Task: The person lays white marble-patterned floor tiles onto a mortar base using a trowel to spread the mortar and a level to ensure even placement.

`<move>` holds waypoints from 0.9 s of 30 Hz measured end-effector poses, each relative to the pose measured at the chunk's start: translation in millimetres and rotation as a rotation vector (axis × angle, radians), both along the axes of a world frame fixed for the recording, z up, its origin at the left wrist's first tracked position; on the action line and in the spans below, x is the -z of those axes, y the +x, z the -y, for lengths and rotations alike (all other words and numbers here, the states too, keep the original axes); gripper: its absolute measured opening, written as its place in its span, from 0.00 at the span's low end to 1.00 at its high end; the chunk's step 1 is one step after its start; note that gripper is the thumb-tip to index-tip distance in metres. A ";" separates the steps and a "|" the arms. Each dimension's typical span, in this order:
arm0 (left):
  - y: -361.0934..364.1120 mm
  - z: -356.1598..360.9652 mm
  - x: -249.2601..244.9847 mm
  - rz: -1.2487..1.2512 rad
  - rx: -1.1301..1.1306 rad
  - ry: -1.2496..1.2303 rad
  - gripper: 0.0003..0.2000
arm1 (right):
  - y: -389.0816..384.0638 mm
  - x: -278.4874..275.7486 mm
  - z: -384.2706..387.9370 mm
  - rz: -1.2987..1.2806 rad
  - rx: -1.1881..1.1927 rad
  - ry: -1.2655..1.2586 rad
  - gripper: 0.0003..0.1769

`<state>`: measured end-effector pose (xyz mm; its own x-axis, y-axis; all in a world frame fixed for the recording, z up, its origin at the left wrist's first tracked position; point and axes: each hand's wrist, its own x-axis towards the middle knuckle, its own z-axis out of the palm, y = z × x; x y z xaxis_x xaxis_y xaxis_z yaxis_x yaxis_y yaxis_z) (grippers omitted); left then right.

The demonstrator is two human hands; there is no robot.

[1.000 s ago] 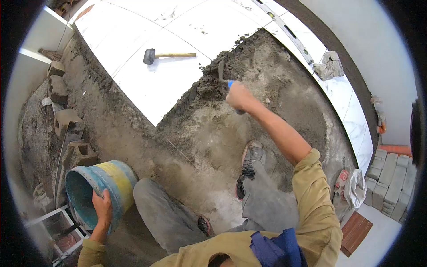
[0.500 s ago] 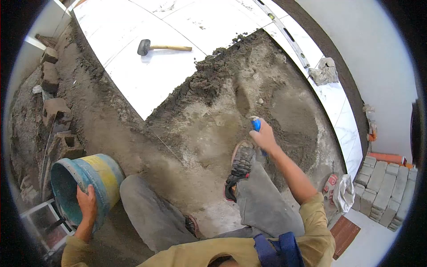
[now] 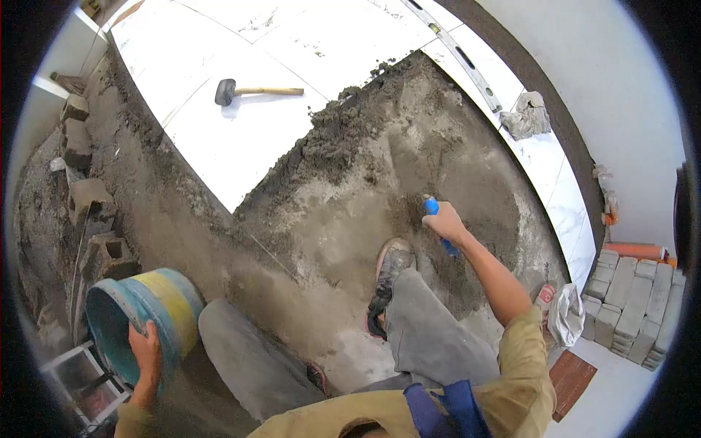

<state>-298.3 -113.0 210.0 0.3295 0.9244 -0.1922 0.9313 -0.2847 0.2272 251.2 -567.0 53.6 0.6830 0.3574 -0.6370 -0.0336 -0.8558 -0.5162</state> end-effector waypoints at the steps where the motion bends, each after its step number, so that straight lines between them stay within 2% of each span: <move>1: 3.7 3.7 -2.2 0.066 0.001 -0.078 0.28 | 4.8 -22.7 -13.2 -0.205 0.131 0.125 0.05; 2: 3.0 5.0 -0.8 0.069 0.007 -0.083 0.28 | 14.9 -34.3 -18.6 -0.202 0.137 0.121 0.05; 4: -0.9 -0.2 2.4 -0.028 -0.064 -0.061 0.30 | 49.7 -43.9 -34.3 -0.375 0.262 0.474 0.11; 6: -14.1 -4.5 9.7 -0.049 -0.048 -0.026 0.32 | 109.6 -19.9 -41.2 0.065 0.092 0.262 0.15; 8: -13.6 -3.4 8.9 -0.061 -0.038 0.012 0.33 | 164.0 -5.9 -59.6 0.401 -0.056 0.250 0.18; 10: -3.6 1.0 4.7 -0.175 -0.029 0.079 0.34 | 197.5 -20.7 -92.4 0.334 0.117 0.181 0.22; 12: -3.2 0.4 4.7 -0.145 -0.073 0.022 0.35 | 257.2 2.9 -110.8 0.633 0.063 0.010 0.23; 13: -4.9 -0.8 1.9 -0.120 -0.115 -0.040 0.35 | 278.1 5.1 -117.1 0.624 0.068 0.018 0.23; 15: -1.6 2.8 0.8 -0.167 -0.138 -0.016 0.35 | 310.6 3.8 -128.3 0.532 0.128 -0.125 0.26; 16: 3.0 2.9 -0.7 -0.205 -0.163 -0.004 0.36 | 320.0 4.6 -131.2 0.527 0.128 -0.115 0.26; 17: 4.6 -0.9 -8.8 -0.123 -0.140 -0.167 0.36 | 330.1 4.5 -135.7 0.524 0.125 -0.194 0.27; 19: -7.0 -4.7 0.6 -0.165 -0.150 -0.093 0.36 | 345.3 10.0 -140.1 0.505 0.100 -0.313 0.29; 21: -18.4 -2.5 10.4 -0.218 -0.159 -0.037 0.35 | 355.7 19.6 -139.1 0.485 0.059 -0.310 0.29; 23: -22.1 -0.8 16.6 -0.265 -0.151 0.127 0.34 | 360.0 29.1 -138.8 0.468 0.019 -0.306 0.29; 27: -5.2 3.4 1.9 -0.198 -0.138 0.022 0.30 | 351.9 46.6 -145.6 0.598 -0.167 -0.218 0.32</move>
<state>-303.5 -116.4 208.1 0.1575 0.9629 -0.2193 0.9875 -0.1544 0.0313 603.1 -421.4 7.1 0.8883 0.3948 -0.2345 0.3473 -0.9118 -0.2192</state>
